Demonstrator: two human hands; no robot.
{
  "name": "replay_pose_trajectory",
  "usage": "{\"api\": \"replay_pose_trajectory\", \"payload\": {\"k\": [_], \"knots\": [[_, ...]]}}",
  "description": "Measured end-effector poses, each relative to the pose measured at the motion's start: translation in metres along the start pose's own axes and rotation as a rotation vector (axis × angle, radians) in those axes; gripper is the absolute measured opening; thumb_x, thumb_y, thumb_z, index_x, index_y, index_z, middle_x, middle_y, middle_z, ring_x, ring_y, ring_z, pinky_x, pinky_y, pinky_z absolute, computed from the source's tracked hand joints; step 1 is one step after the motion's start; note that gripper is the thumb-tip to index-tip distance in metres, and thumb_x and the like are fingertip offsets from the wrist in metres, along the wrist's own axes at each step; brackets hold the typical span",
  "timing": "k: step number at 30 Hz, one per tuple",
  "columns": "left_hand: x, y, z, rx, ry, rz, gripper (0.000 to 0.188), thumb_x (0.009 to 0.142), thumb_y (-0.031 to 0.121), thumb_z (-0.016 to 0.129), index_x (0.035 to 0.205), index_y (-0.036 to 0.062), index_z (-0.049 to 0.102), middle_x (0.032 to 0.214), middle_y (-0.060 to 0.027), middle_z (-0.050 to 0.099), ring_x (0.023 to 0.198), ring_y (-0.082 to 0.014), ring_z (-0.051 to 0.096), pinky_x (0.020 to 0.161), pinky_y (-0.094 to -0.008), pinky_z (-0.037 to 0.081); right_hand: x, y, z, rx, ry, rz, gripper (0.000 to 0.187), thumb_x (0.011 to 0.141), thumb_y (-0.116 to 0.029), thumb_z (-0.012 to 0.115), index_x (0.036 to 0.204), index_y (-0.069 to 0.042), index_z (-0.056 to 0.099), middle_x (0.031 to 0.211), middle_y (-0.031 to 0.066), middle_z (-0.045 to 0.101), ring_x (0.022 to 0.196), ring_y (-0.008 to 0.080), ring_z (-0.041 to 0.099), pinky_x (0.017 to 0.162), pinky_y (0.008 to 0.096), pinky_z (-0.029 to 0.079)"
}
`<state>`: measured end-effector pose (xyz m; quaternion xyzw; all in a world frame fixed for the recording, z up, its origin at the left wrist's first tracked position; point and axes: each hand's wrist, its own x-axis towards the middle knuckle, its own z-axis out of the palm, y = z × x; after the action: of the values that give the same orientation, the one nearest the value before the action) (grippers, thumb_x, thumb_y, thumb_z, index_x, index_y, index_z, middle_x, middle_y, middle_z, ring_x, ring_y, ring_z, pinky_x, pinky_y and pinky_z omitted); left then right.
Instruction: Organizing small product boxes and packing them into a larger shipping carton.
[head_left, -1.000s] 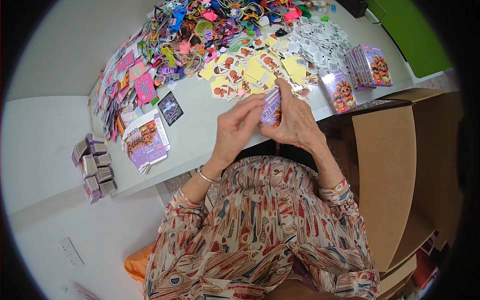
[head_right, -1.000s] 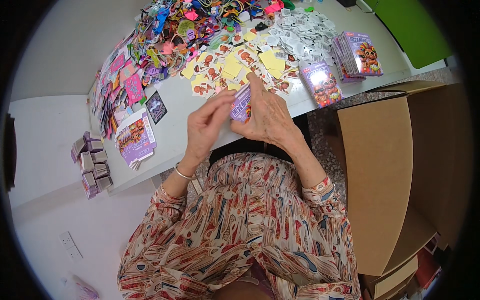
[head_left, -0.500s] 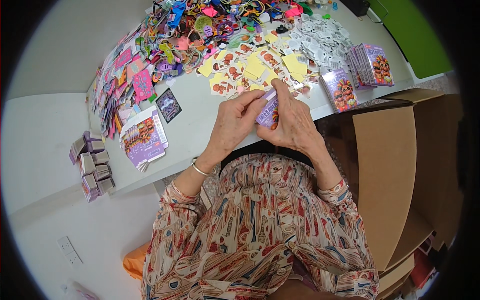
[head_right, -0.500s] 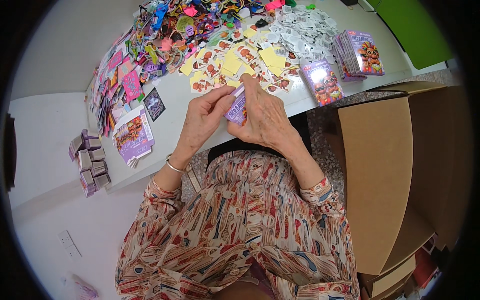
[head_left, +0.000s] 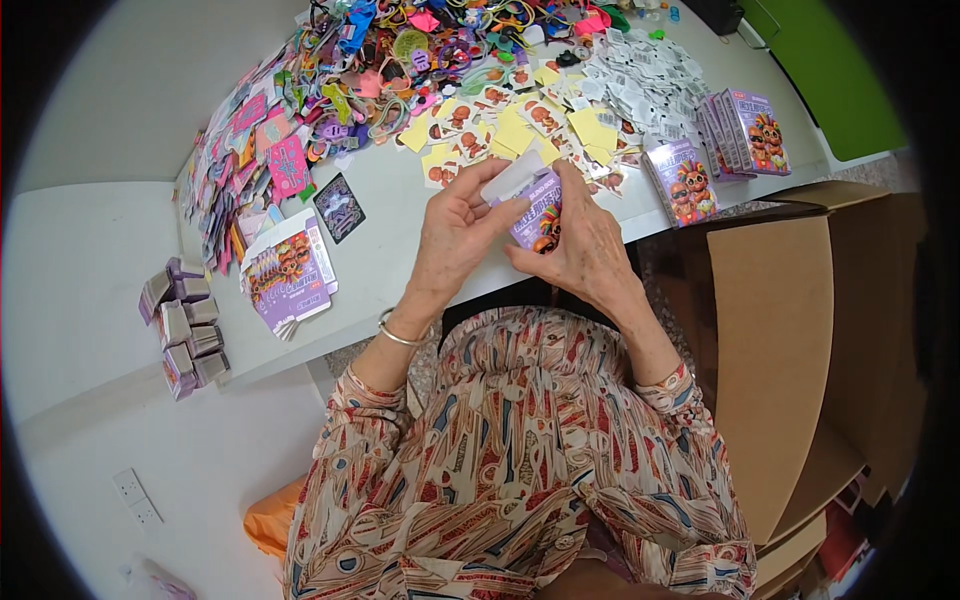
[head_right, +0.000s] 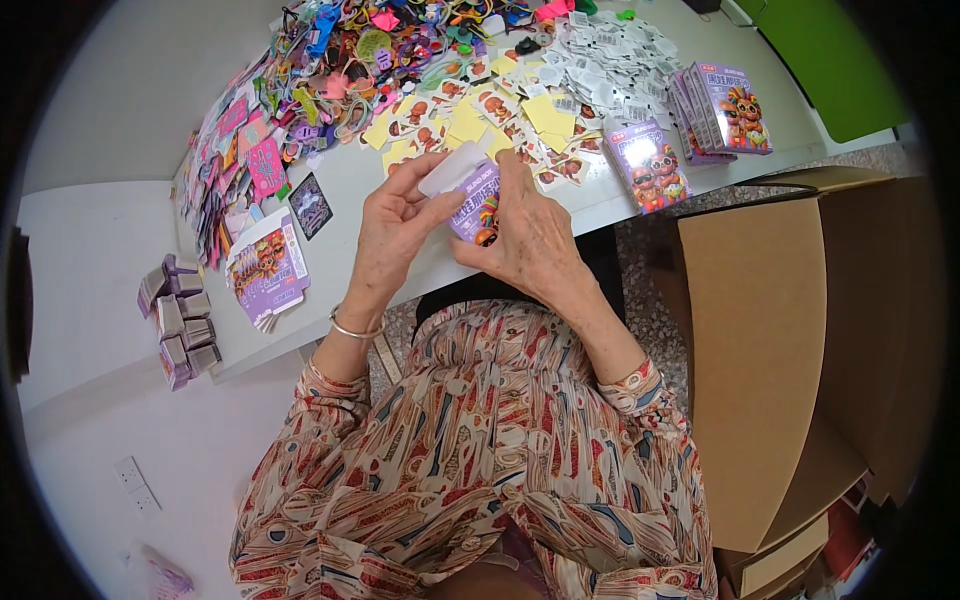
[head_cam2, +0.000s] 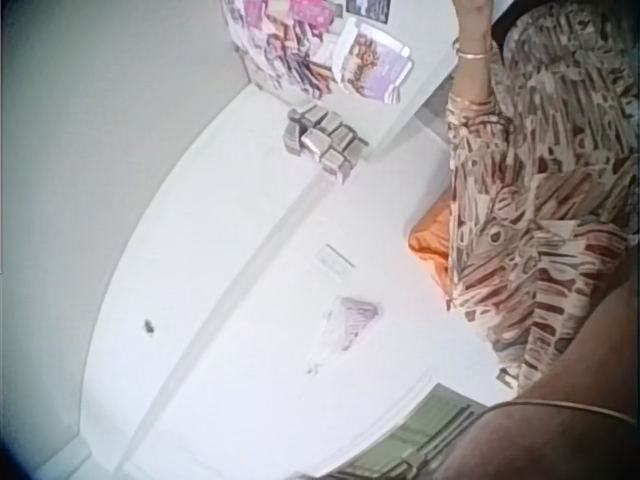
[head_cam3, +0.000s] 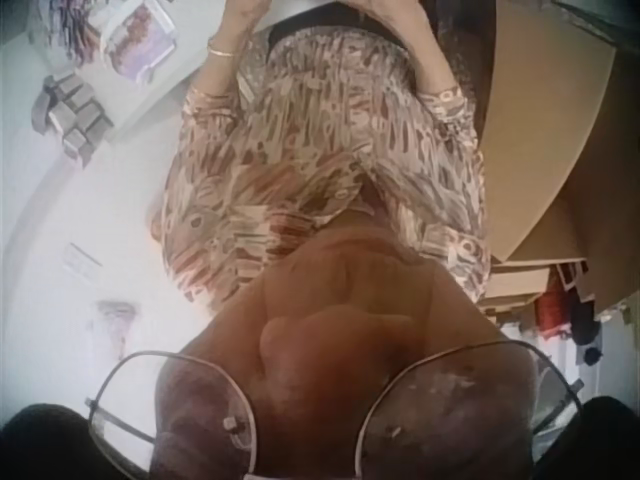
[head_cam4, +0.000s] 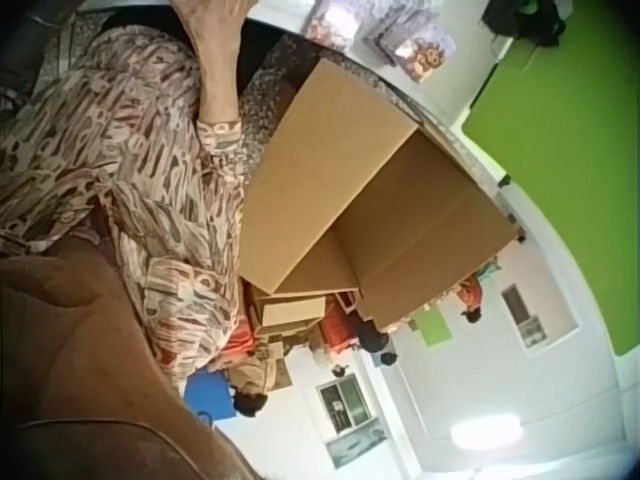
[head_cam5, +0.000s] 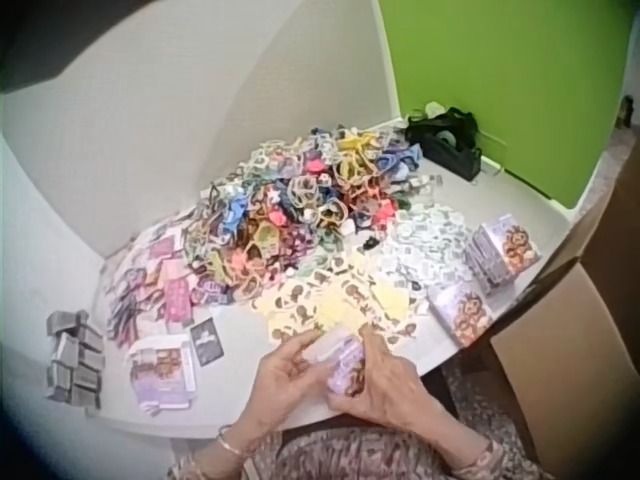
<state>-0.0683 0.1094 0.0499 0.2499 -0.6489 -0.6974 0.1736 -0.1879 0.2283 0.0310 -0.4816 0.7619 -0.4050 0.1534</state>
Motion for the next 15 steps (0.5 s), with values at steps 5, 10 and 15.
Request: {"api": "replay_pose_trajectory", "payload": {"k": [5, 10, 15], "knots": [[-0.001, -0.013, -0.012, -0.637, 0.010, -0.245, 0.038, 0.092, 0.006, 0.057, 0.128, -0.0045, 0.048, 0.120, -0.0157, 0.058, 0.108, -0.0212, 0.060, 0.096, -0.0345, 0.050, -0.002, 0.006, 0.005, 0.004, -0.011, 0.051, 0.091, 0.063, -0.031, 0.076, 0.132, 0.008, 0.032, 0.114, 0.0286, 0.056, 0.089, 0.0405, 0.064, 0.075, 0.0436, 0.053], [0.002, -0.015, -0.021, -0.853, -0.032, -0.385, 0.042, 0.089, -0.002, 0.054, 0.131, -0.0050, 0.045, 0.122, -0.0172, 0.057, 0.111, -0.0254, 0.058, 0.099, -0.0392, 0.047, -0.003, 0.007, 0.007, -0.031, 0.087, -0.148, 0.081, 0.062, -0.023, 0.075, 0.129, 0.003, 0.036, 0.107, 0.0237, 0.055, 0.088, 0.0378, 0.063, 0.068, 0.0434, 0.052], [-0.002, -0.018, -0.024, -1.023, -0.106, -0.469, 0.031, 0.085, -0.003, 0.058, 0.116, -0.0030, 0.054, 0.115, -0.0165, 0.060, 0.109, -0.0263, 0.057, 0.100, -0.0429, 0.045, -0.004, 0.007, 0.003, -0.077, 0.075, -0.214, 0.084, 0.064, -0.023, 0.076, 0.134, -0.002, 0.035, 0.102, 0.0194, 0.053, 0.082, 0.0354, 0.063, 0.065, 0.0429, 0.052]]}}
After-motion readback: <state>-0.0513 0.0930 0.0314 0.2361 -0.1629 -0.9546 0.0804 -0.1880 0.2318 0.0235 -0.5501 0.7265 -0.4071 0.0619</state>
